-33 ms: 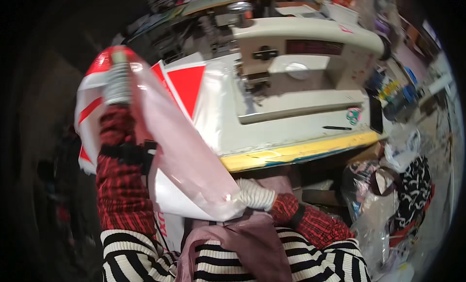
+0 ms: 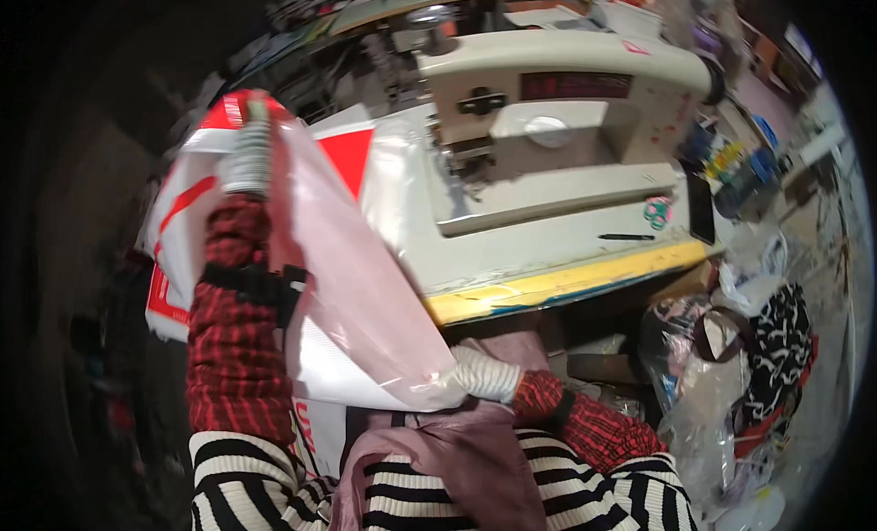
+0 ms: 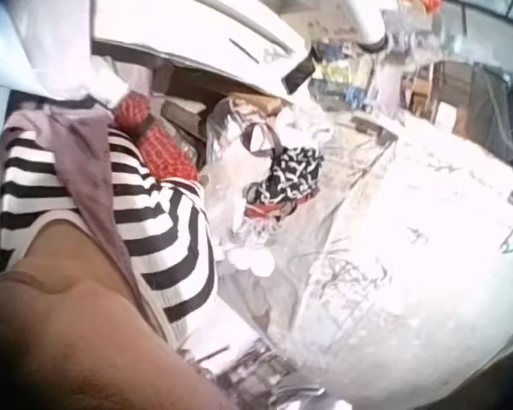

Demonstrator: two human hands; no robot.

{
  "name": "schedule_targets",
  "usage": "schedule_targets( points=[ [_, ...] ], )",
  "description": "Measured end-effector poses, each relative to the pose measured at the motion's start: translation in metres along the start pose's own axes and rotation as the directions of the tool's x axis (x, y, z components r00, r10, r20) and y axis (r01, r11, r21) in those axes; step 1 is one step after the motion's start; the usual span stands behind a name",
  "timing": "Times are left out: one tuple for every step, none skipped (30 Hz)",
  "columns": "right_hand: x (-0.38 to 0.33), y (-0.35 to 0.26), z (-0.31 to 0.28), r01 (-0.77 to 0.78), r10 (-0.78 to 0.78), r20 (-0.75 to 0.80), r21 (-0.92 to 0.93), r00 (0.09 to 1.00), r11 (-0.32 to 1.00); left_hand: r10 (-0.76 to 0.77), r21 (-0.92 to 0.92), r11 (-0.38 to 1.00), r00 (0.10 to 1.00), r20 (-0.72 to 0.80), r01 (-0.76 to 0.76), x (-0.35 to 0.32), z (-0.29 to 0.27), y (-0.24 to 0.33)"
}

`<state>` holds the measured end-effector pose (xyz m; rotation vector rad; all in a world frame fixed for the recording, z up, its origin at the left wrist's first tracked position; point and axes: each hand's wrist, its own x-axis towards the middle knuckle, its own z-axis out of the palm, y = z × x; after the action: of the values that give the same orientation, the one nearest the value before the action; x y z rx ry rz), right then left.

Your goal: Manually folding and organizing large plastic/woven composite fertilizer bags in a manufacturing facility.

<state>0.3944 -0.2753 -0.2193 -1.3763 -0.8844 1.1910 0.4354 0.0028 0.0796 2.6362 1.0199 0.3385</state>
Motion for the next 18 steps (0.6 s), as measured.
schedule_targets(
  points=[
    [-0.017, 0.003, 0.002, 0.005, 0.004, -0.043, 0.187, 0.999, 0.982, 0.099, 0.032, 0.995, 0.992, -0.077, -0.097, 0.028, 0.044, 0.005],
    [-0.028, -0.002, 0.003, 0.027, 0.007, -0.091, 0.366, 0.996, 0.93, 0.143, 0.011, 0.99, 0.978, -0.152, -0.143, 0.046, 0.079, 0.007],
    [-0.038, -0.011, 0.0, 0.043, -0.001, -0.111, 0.373, 0.994, 0.927, 0.155, -0.003, 0.987, 0.963, -0.22, -0.159, 0.062, 0.109, 0.001],
    [-0.045, -0.029, -0.013, -0.02, 0.054, -0.062, 0.451, 0.997, 0.892, 0.164, -0.035, 0.983, 0.957, -0.241, -0.178, 0.082, 0.144, 0.01],
    [-0.048, -0.041, -0.025, -0.082, 0.088, 0.013, 0.518, 0.996, 0.851, 0.159, -0.046, 0.983, 0.949, -0.273, -0.178, 0.092, 0.17, 0.009],
    [-0.04, -0.041, -0.033, 0.069, -0.041, -0.095, 0.314, 0.995, 0.947, 0.16, -0.051, 0.982, 0.944, -0.288, -0.182, 0.104, 0.19, 0.011],
    [-0.031, -0.038, -0.03, 0.073, -0.043, -0.102, 0.315, 0.994, 0.946, 0.153, -0.048, 0.983, 0.942, -0.298, -0.175, 0.114, 0.202, 0.011],
    [-0.021, -0.027, -0.027, 0.013, 0.037, -0.218, 0.222, 0.975, 0.975, 0.152, -0.052, 0.983, 0.942, -0.299, -0.175, 0.123, 0.221, 0.012],
    [-0.014, -0.007, -0.024, -0.061, 0.104, -0.335, 0.137, 0.936, 0.989, 0.155, -0.052, 0.983, 0.946, -0.286, -0.177, 0.133, 0.239, 0.012],
    [-0.009, 0.027, -0.017, -0.006, -0.037, -0.496, -0.084, 0.867, 0.996, 0.16, -0.053, 0.982, 0.95, -0.27, -0.18, 0.143, 0.255, 0.01],
    [-0.016, 0.033, -0.011, -0.003, -0.037, -0.498, -0.08, 0.866, 0.997, 0.159, -0.039, 0.984, 0.957, -0.242, -0.173, 0.154, 0.271, 0.001],
    [-0.031, 0.037, -0.009, 0.113, 0.051, -0.553, 0.26, 0.832, 0.959, 0.162, -0.029, 0.985, 0.965, -0.206, -0.171, 0.161, 0.291, -0.005],
    [-0.046, 0.036, -0.01, 0.244, 0.147, -0.567, 0.555, 0.81, 0.795, 0.172, 0.01, 0.985, 0.972, -0.161, -0.173, 0.17, 0.309, -0.014],
    [-0.061, 0.031, -0.012, 0.245, 0.141, -0.556, 0.561, 0.819, 0.791, 0.193, 0.099, 0.978, 0.975, -0.111, -0.183, 0.178, 0.326, -0.029],
    [-0.071, 0.021, -0.012, 0.134, -0.135, -0.508, -0.039, 0.851, 0.99, 0.246, 0.325, 0.92, 0.968, -0.045, -0.219, 0.193, 0.338, -0.072],
    [-0.082, 0.016, -0.016, 0.053, -0.337, -0.334, -0.636, 0.88, 0.77, 0.351, 0.758, 0.533, 0.914, 0.206, -0.376, 0.188, 0.361, -0.087],
    [-0.095, 0.015, -0.017, 0.052, -0.332, -0.334, -0.631, 0.882, 0.774, 0.289, 0.868, -0.041, 0.826, 0.484, -0.495, 0.172, 0.393, -0.085],
    [-0.127, 0.029, -0.019, -0.186, -0.197, -0.489, -0.628, 0.85, 0.756, 0.213, 0.501, 0.762, 0.889, 0.405, -0.411, 0.121, 0.422, -0.008]
  ],
)
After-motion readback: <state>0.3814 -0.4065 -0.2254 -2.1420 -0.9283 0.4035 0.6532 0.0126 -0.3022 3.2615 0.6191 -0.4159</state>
